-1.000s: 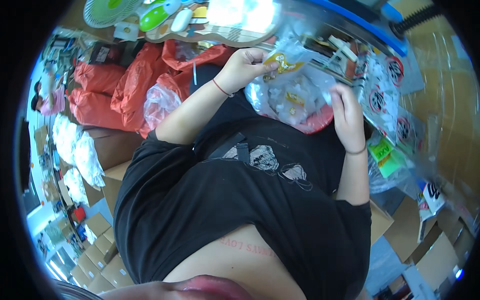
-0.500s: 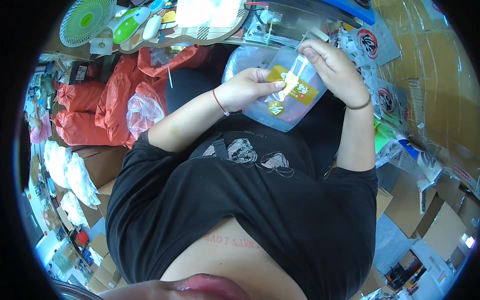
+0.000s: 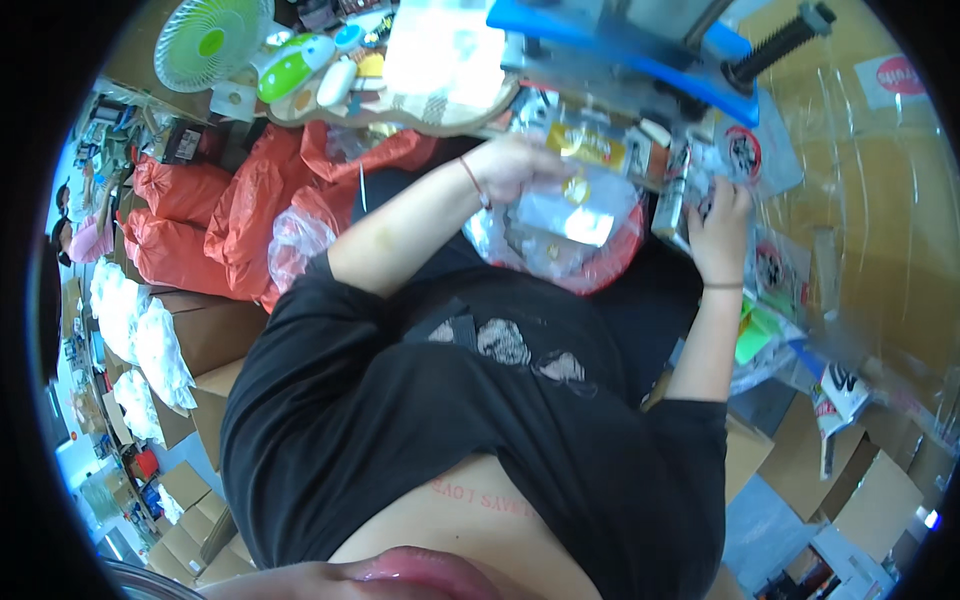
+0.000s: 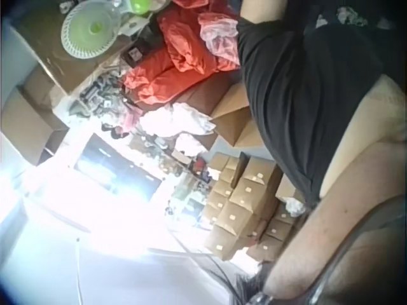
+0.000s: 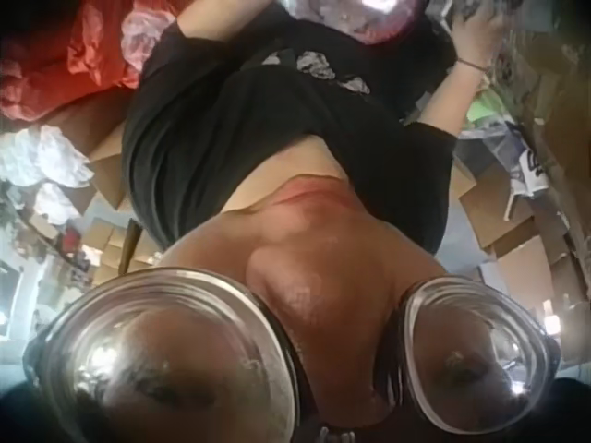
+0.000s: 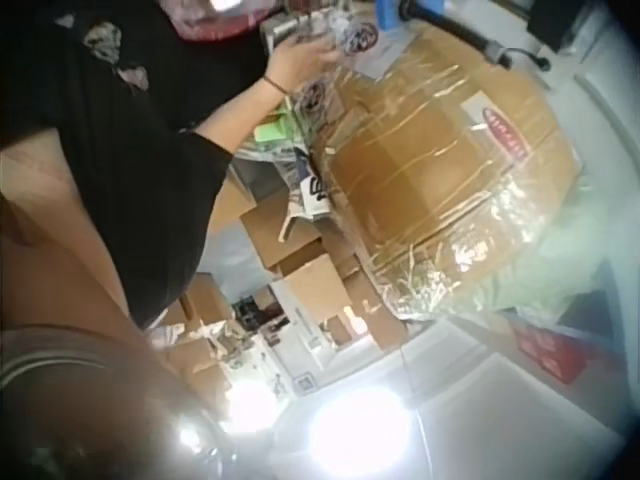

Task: Packing items into plastic bags and sealing them using a heat sealing machine.

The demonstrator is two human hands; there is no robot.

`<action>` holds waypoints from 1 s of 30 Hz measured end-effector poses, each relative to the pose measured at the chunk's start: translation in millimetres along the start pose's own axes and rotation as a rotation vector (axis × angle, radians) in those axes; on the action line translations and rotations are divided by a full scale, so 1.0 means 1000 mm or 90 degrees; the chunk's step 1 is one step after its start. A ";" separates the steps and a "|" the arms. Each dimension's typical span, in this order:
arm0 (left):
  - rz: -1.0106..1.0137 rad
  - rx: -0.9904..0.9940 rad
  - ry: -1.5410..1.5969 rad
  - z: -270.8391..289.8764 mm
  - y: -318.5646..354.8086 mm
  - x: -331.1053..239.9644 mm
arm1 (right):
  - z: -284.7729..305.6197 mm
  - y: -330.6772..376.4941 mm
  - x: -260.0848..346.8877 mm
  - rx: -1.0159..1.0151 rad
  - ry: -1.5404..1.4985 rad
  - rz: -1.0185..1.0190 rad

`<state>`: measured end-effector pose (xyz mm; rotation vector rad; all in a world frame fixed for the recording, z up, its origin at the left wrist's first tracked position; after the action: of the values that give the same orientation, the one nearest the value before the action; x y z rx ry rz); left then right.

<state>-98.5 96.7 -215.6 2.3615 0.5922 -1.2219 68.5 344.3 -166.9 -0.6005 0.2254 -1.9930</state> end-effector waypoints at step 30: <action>-0.145 0.051 -0.399 -0.018 0.053 -0.010 | 0.016 -0.015 0.107 0.304 -0.595 -0.058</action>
<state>-63.3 61.0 -189.6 1.8373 0.6072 -1.9987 24.4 259.7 -113.4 -1.1454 -0.8271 -1.5631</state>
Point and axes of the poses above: each hand's wrist, its own y-axis away from the middle knuckle, its own z-axis out of the back of the hand, x = y × z, the point moved 3 cm from there along -y, towards the middle knuckle, and after that the axes turned 11 degrees about -z, right-handed, at the moved point
